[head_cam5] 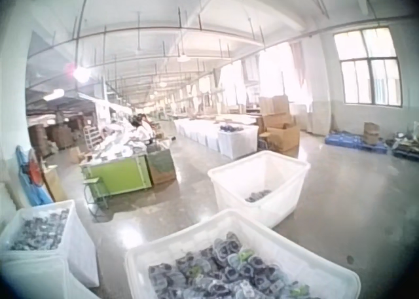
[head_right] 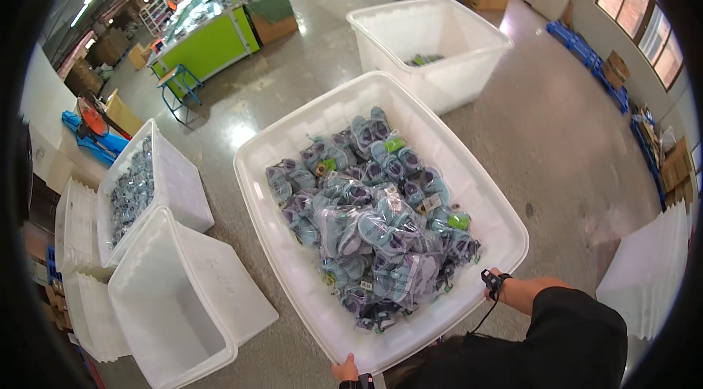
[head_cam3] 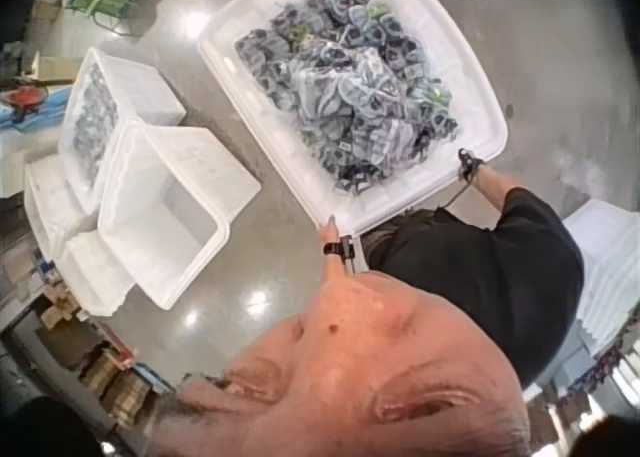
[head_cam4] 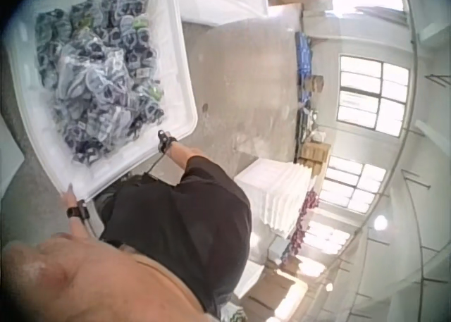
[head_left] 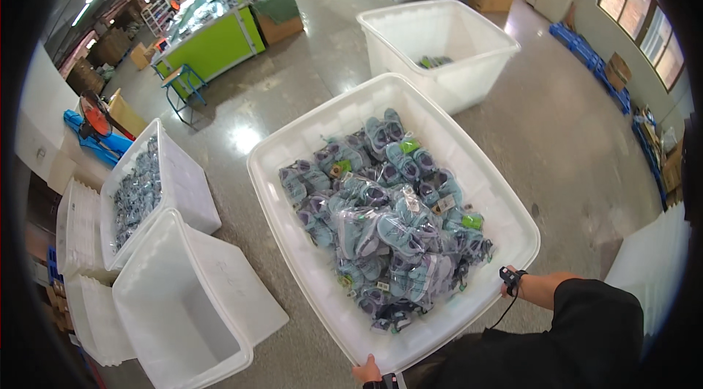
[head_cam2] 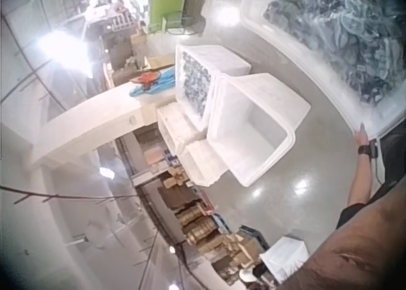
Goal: The person transfers packaged slippers from a green conveyor belt into a large white plastic bin. They pick up individual packages from the belt and place them into the bin, repeating this process continuously.
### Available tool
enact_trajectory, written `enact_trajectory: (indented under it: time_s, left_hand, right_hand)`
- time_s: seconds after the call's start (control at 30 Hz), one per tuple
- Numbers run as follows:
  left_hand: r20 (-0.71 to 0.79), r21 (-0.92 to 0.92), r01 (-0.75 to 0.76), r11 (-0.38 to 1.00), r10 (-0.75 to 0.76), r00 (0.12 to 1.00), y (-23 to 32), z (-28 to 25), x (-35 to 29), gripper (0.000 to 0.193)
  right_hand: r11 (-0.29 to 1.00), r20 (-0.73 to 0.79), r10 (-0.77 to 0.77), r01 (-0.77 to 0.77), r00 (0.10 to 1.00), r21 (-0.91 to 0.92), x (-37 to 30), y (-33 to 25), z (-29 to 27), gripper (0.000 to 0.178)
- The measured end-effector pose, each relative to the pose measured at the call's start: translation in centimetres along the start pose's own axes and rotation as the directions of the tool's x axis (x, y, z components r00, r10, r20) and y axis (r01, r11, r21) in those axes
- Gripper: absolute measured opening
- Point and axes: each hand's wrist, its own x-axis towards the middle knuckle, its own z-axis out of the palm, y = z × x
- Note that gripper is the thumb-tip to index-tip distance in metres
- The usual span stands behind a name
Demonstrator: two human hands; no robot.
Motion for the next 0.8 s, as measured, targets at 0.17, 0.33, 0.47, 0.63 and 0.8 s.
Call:
enact_trajectory:
  time_s: [0.17, 0.33, 0.47, 0.63, 0.8]
  left_hand:
    - [0.063, 0.140, -0.047, 0.989, 0.039, 0.997, -5.4, 1.9, 2.9, 0.049]
    - [0.194, 0.000, 0.110, 0.994, -0.108, 0.975, -4.9, 3.1, 1.7, 0.044]
    - [0.146, -0.051, -0.015, 0.999, 0.022, 0.989, -5.1, 1.7, 3.1, 0.047]
    - [0.153, 0.029, -0.060, 0.998, 0.055, 0.987, -5.8, 1.2, 2.9, 0.048]
    - [0.133, 0.037, 0.002, 0.999, -0.007, 0.991, -8.3, 2.0, 5.1, 0.046]
  right_hand:
    - [0.941, -0.430, -0.337, 0.298, 0.838, -0.158, 12.7, 14.8, 10.0, 0.070]
    - [0.981, 0.030, -0.031, 0.025, 0.999, 0.192, 12.4, 15.2, 6.5, 0.058]
    - [0.905, 0.274, 0.054, 0.069, 0.960, -0.420, 7.9, 1.3, 2.8, 0.039]
    - [0.624, 0.129, 0.024, -0.116, 0.991, 0.773, 1.1, 2.8, 2.3, 0.041]
    - [0.861, 0.196, -0.068, 0.157, 0.978, -0.484, -1.1, 0.5, 0.0, 0.044]
